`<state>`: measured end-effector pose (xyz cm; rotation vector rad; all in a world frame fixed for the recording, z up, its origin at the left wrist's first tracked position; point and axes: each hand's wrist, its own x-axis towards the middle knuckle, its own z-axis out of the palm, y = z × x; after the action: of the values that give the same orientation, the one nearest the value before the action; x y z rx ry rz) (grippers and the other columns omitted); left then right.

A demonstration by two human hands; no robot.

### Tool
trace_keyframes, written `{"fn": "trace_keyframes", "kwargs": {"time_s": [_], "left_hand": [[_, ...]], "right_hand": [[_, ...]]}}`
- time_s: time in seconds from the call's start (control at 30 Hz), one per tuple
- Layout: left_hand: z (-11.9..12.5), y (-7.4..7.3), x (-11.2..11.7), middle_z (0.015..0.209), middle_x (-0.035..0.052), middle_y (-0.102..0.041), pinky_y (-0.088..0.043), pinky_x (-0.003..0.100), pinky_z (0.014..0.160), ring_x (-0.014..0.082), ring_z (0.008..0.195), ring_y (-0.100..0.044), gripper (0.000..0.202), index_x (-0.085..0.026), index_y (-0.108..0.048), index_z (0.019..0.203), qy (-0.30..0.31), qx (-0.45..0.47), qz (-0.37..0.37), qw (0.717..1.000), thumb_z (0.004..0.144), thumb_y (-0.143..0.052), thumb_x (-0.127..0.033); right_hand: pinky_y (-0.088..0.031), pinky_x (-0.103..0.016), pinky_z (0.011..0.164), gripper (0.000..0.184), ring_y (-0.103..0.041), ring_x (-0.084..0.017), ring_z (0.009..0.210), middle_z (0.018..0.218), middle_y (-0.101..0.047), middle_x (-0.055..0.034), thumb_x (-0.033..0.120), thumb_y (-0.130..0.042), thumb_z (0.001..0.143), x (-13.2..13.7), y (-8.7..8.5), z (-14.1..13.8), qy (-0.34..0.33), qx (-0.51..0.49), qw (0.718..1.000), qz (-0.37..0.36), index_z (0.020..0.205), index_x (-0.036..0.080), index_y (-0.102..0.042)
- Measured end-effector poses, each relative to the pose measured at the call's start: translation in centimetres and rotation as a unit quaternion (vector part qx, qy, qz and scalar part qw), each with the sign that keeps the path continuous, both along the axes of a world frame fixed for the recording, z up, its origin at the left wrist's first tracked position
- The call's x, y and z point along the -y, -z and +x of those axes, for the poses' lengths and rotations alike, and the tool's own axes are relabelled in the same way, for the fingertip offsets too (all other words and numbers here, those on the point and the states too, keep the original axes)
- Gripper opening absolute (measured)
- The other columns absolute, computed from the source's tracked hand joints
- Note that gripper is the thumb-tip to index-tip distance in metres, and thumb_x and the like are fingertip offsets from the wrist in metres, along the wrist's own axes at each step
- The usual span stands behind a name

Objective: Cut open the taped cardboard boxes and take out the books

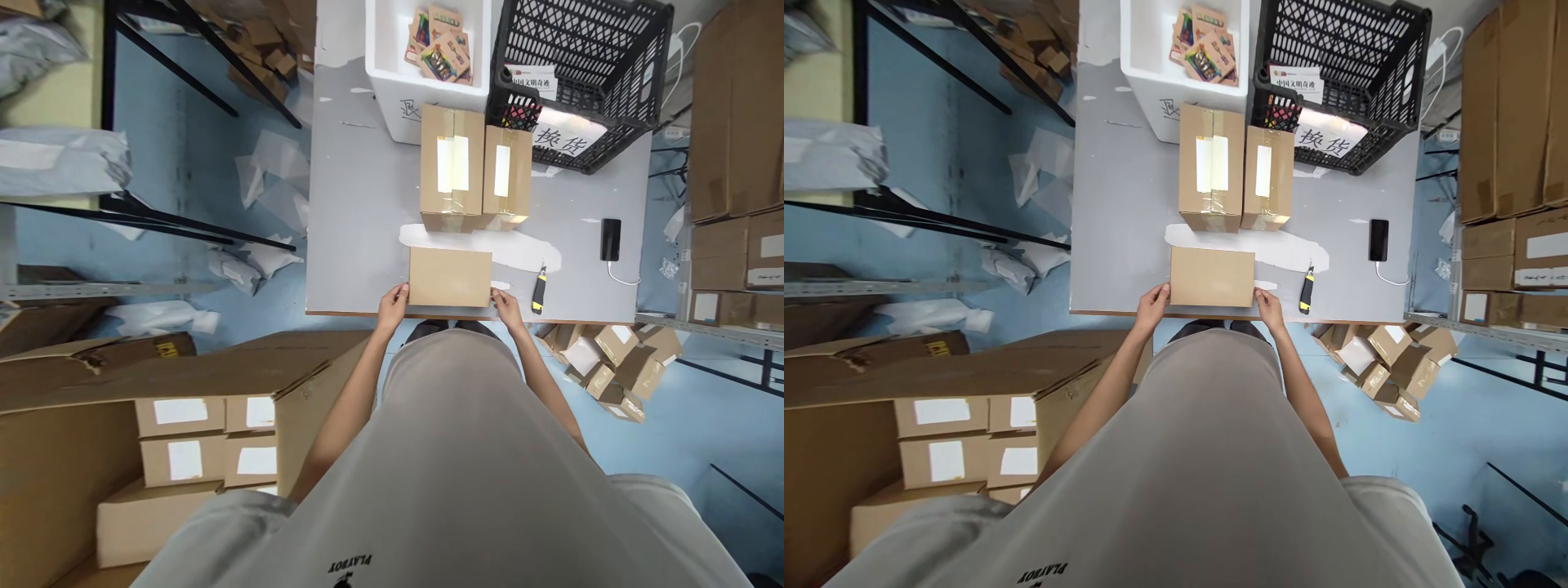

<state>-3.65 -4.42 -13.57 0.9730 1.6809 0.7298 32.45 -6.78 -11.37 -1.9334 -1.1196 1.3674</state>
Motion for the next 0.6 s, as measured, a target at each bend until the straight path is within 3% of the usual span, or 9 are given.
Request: {"fn": "trace_keyframes", "kwargs": {"time_s": [0.17, 0.3, 0.43, 0.6], "left_hand": [[-0.7, 0.6, 1.2, 0.123, 0.0153, -0.087, -0.065, 0.053, 0.112, 0.0321, 0.115, -0.083, 0.039, -0.018, -0.085, 0.121, -0.015, 0.008, -0.05, 0.999, 0.092, -0.067, -0.037], [-0.3, 0.3, 2.3, 0.119, 0.0149, -0.087, -0.059, 0.055, 0.121, 0.0354, 0.119, -0.082, 0.032, -0.019, -0.085, 0.109, -0.008, 0.008, -0.054, 0.998, 0.081, -0.073, -0.027], [0.5, -0.3, 2.6, 0.114, 0.0155, -0.087, -0.063, 0.054, 0.115, 0.035, 0.114, -0.083, 0.035, -0.017, -0.083, 0.114, -0.017, 0.004, -0.045, 0.999, 0.081, -0.074, -0.026], [1.0, -2.0, 1.5, 0.126, 0.0146, -0.084, -0.066, 0.049, 0.113, 0.0312, 0.121, -0.081, 0.033, -0.018, -0.081, 0.115, -0.036, -0.001, 0.001, 0.999, 0.084, -0.08, -0.032]], "right_hand": [[-0.059, -0.053, 0.123, 0.042, -0.082, -0.033, 0.125, 0.133, -0.087, -0.0119, 0.047, -0.073, 0.091, 0.8, 0.5, 0.3, -0.003, 0.012, 1.0, -0.024, 0.122, 0.022, -0.088], [-0.062, -0.054, 0.118, 0.045, -0.085, -0.033, 0.113, 0.13, -0.088, -0.0091, 0.038, -0.074, 0.083, 1.4, 0.5, -0.4, -0.012, 0.004, 0.999, -0.03, 0.122, 0.022, -0.089], [-0.061, -0.054, 0.118, 0.046, -0.084, -0.034, 0.116, 0.127, -0.089, -0.0088, 0.043, -0.078, 0.084, 1.4, -0.2, -0.9, -0.005, 0.006, 1.0, -0.019, 0.122, 0.022, -0.09], [-0.06, -0.052, 0.12, 0.056, -0.081, -0.035, 0.123, 0.129, -0.088, -0.0118, 0.064, -0.081, 0.086, 0.5, -2.2, -1.0, 0.017, 0.008, 1.0, 0.021, 0.12, 0.02, -0.09]]}}
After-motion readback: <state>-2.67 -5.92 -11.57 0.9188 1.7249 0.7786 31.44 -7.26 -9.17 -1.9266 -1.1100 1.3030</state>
